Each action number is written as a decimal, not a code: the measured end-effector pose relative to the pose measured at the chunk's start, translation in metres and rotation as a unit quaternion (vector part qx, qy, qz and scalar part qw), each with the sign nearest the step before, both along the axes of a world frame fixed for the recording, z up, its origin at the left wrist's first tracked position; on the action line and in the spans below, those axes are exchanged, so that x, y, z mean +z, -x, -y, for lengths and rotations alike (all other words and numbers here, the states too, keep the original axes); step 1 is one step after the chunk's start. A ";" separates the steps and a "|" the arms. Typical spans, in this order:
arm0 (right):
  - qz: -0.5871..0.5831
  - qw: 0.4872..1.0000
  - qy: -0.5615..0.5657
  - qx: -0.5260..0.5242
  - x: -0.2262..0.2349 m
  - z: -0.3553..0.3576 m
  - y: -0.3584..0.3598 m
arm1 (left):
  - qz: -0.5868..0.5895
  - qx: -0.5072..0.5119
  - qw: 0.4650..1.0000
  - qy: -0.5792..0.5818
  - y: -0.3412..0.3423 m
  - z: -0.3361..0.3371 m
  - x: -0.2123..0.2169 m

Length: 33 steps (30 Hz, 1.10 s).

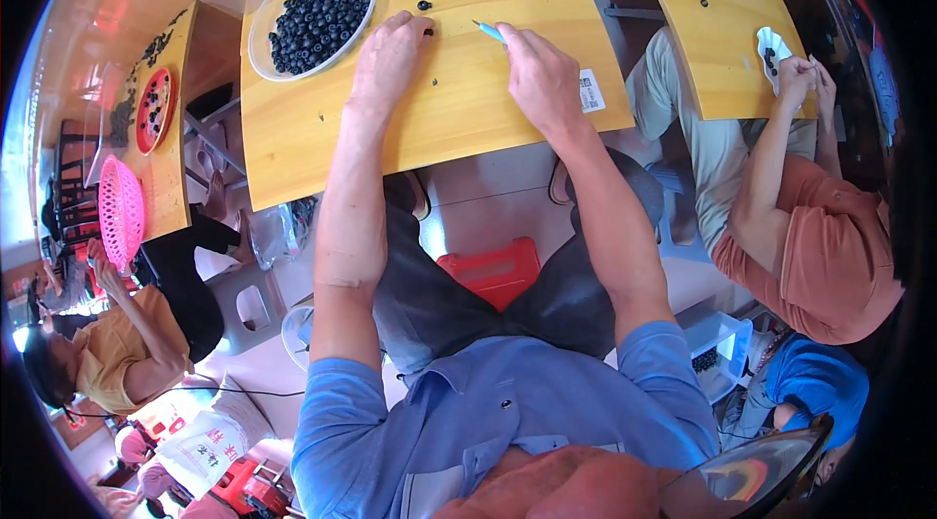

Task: The person trims small black parts with a utility knife and places them on the table, swaps the container of parts, and continues trimming parts.

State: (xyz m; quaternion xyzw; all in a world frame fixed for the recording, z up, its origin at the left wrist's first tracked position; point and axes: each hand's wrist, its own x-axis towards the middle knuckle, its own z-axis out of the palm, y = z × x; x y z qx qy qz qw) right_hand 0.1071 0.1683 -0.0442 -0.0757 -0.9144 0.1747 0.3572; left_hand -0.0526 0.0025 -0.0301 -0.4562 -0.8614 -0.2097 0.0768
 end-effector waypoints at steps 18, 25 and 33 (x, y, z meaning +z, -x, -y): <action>0.008 1.000 -0.006 0.027 -0.004 0.011 0.005 | 0.187 0.066 0.980 0.001 0.007 0.010 0.014; -0.042 0.998 -0.018 0.048 0.002 0.016 0.006 | 0.316 0.035 0.935 -0.157 -0.012 0.003 0.013; -0.044 0.996 -0.061 0.047 0.001 0.015 0.005 | 0.332 0.043 0.920 -0.202 -0.025 0.002 0.018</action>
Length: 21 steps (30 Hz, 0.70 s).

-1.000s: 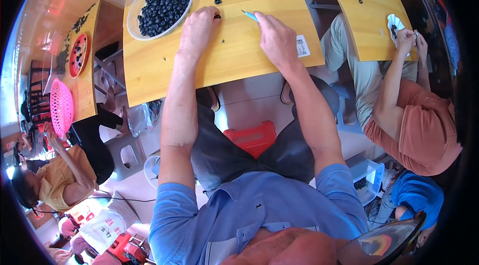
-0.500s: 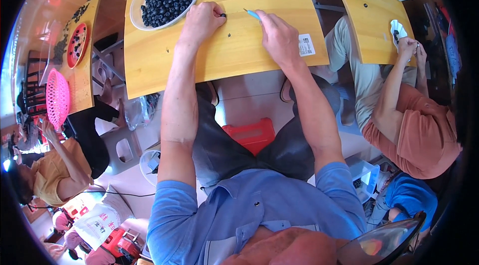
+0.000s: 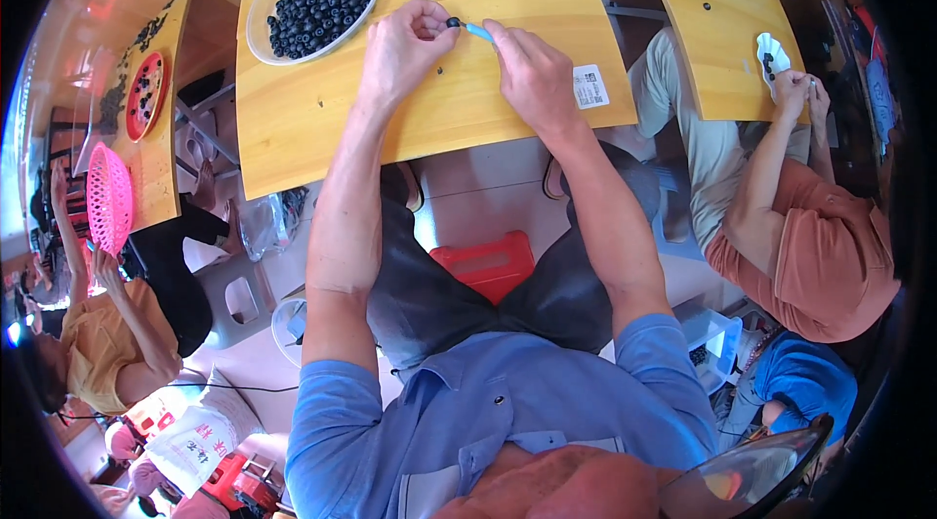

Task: The person trims small black parts with a utility knife and places them on the table, swaps the container of parts, and continues trimming parts.

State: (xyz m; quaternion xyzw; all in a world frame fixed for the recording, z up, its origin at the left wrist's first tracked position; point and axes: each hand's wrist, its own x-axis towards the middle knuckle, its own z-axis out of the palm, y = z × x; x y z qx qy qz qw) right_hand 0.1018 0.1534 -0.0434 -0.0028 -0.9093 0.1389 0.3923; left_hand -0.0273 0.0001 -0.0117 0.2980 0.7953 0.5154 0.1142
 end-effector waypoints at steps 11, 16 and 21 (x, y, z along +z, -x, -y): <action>-0.008 0.999 -0.034 -0.011 -0.001 0.000 0.000 | -0.012 0.004 1.000 0.012 -0.008 -0.004 0.004; -0.007 0.999 -0.036 -0.014 0.000 0.002 0.001 | -0.021 0.022 1.000 0.005 -0.012 -0.003 0.011; -0.027 0.999 -0.027 -0.011 -0.001 0.004 0.006 | -0.007 0.032 0.999 -0.031 -0.010 0.001 0.008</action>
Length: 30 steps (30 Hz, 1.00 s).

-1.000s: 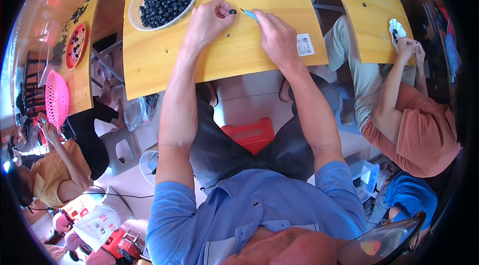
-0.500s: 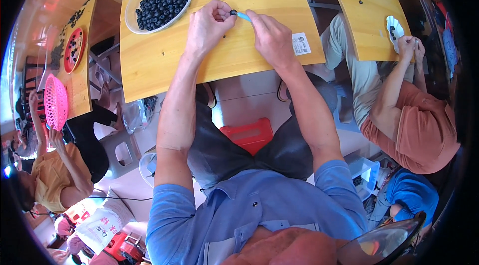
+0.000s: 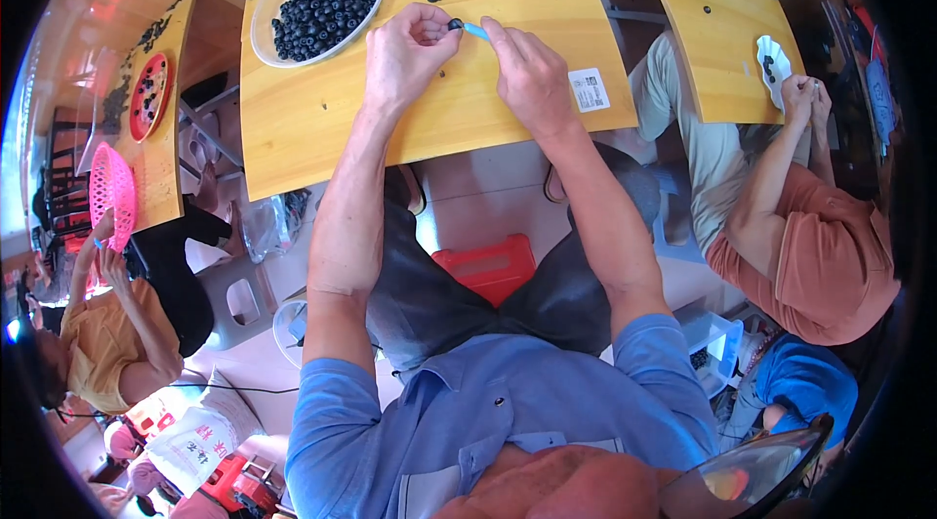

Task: The person trims small black parts with a utility knife and places them on the table, swaps the container of parts, and continues trimming parts.

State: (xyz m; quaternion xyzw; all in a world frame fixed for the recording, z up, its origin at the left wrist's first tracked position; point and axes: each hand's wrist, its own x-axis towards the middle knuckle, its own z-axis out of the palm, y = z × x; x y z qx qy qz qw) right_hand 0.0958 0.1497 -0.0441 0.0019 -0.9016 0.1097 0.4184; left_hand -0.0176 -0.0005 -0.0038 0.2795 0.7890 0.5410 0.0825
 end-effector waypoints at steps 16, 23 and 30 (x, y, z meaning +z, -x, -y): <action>0.094 0.991 0.048 -0.078 -0.004 -0.016 -0.005 | -0.242 0.208 0.948 0.001 0.056 0.048 -0.001; 0.095 0.990 0.069 -0.071 -0.003 -0.020 -0.006 | -0.374 0.186 0.903 0.105 0.067 0.027 0.001; 0.085 0.991 0.089 -0.056 -0.003 -0.018 -0.005 | -0.390 0.039 0.905 0.164 0.051 -0.030 -0.041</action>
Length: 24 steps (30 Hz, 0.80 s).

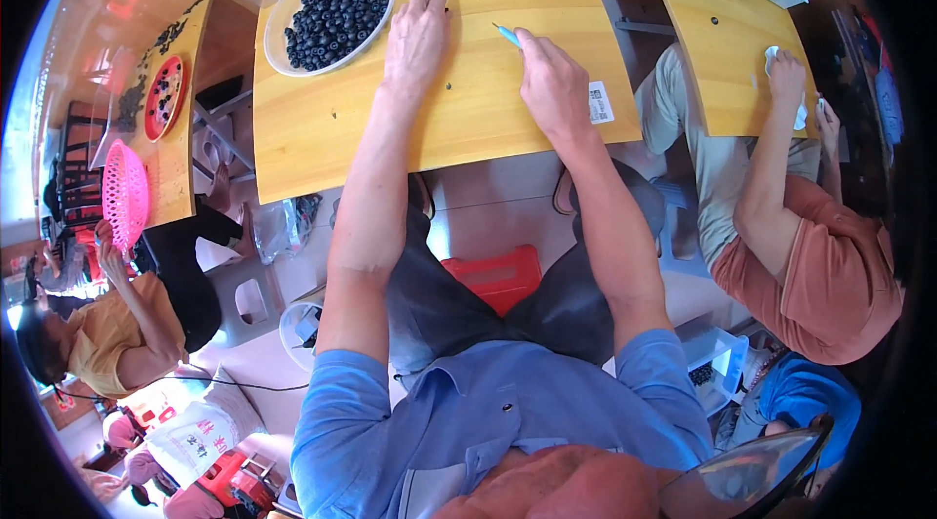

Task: The person trims small black parts with a utility knife and places them on the table, swaps the container of parts, and continues trimming parts.

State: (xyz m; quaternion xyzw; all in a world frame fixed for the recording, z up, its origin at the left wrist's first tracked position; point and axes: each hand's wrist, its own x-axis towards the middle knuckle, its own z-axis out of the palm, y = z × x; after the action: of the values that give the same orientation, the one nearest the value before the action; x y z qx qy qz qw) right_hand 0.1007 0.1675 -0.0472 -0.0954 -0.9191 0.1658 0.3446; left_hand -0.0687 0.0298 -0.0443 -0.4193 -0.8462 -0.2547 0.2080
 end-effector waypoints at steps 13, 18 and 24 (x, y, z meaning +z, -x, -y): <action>-0.008 1.000 0.029 -0.002 0.004 -0.004 -0.003 | 0.139 0.022 0.990 -0.021 -0.005 0.008 0.003; 0.000 0.999 0.045 -0.001 0.004 -0.001 -0.001 | 0.388 -0.043 0.908 -0.153 -0.013 0.016 0.014; -0.001 0.998 0.055 0.008 0.005 0.004 -0.001 | 0.512 -0.057 0.827 -0.227 -0.028 0.018 0.029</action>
State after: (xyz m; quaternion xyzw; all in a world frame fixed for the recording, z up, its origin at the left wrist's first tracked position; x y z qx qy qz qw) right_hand 0.1013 0.1631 -0.0418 -0.1064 -0.9090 0.2187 0.3384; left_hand -0.0411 0.0121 -0.0153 -0.2172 -0.7244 -0.6288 -0.1809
